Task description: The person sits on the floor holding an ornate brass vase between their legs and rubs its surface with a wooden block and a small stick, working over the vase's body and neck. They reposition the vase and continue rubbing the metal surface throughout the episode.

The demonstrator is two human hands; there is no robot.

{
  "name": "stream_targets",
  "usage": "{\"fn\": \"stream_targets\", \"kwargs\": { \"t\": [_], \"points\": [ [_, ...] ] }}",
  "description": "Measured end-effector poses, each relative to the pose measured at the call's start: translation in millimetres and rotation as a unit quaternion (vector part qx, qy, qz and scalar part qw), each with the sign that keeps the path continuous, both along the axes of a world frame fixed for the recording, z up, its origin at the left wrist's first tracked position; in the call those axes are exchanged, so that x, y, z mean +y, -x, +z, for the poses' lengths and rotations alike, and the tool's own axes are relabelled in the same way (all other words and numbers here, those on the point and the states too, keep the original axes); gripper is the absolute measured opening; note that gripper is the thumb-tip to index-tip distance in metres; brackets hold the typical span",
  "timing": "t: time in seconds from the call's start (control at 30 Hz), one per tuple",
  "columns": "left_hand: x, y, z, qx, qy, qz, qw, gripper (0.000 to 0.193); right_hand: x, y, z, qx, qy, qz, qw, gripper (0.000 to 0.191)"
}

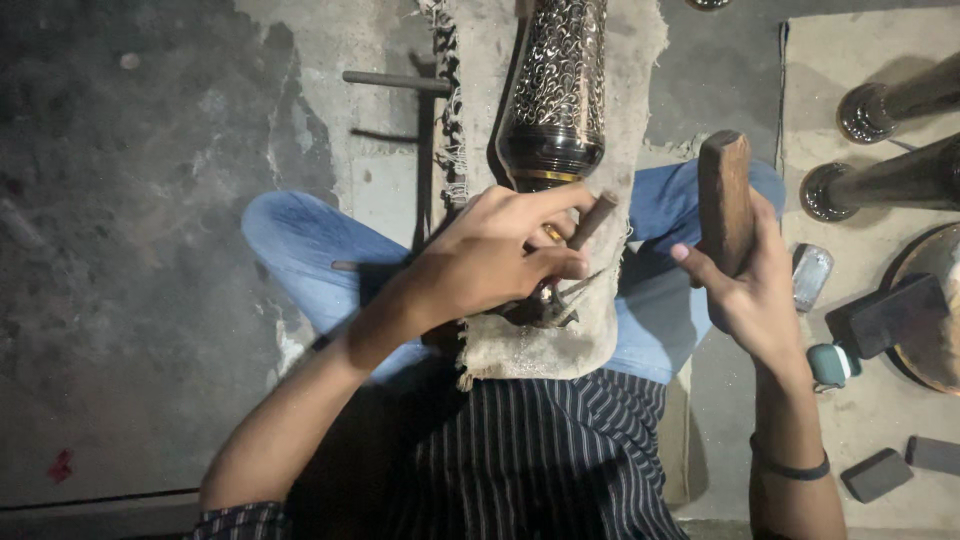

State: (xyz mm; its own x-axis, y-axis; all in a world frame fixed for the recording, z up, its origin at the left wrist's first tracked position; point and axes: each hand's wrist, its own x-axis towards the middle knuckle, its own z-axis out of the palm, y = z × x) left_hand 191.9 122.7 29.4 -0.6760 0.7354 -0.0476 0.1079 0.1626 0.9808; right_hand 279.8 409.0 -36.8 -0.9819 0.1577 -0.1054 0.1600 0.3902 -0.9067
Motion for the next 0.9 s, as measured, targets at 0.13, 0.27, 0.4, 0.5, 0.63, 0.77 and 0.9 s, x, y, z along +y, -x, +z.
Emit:
{"fn": "stream_targets", "kwargs": {
  "t": [0.13,0.27,0.4,0.5,0.63,0.77,0.9],
  "points": [
    [10.1,-14.6,5.0,0.219,0.084,0.071,0.969,0.049,2.8,10.6,6.3,0.022,-0.07,0.035,0.997,0.075],
    [14.0,-17.0,11.6,0.201,0.097,0.079,0.972,0.051,22.0,21.0,17.2,0.136,-0.264,0.138,0.945,0.072],
    [19.9,-8.4,16.3,0.048,0.16,0.055,0.984,0.048,29.6,27.8,18.6,0.104,-0.039,0.018,0.994,0.068],
    [22.2,-9.2,17.9,0.133,0.14,0.061,0.979,0.047,24.0,28.9,22.6,0.029,0.046,-0.02,0.998,0.076],
    [23.6,-9.8,13.1,0.155,0.138,0.041,0.977,0.042,13.5,26.5,32.6,0.083,-0.18,0.194,0.961,0.075],
    [25.5,-9.5,8.6,0.146,0.12,0.051,0.981,0.048,4.2,20.0,27.2,0.023,-0.122,0.126,0.984,0.075],
    [29.3,-5.2,18.1,0.082,0.115,0.012,0.99,0.047,0.4,9.1,15.4,-0.022,0.106,-0.045,0.993,0.084]
  ]
}}
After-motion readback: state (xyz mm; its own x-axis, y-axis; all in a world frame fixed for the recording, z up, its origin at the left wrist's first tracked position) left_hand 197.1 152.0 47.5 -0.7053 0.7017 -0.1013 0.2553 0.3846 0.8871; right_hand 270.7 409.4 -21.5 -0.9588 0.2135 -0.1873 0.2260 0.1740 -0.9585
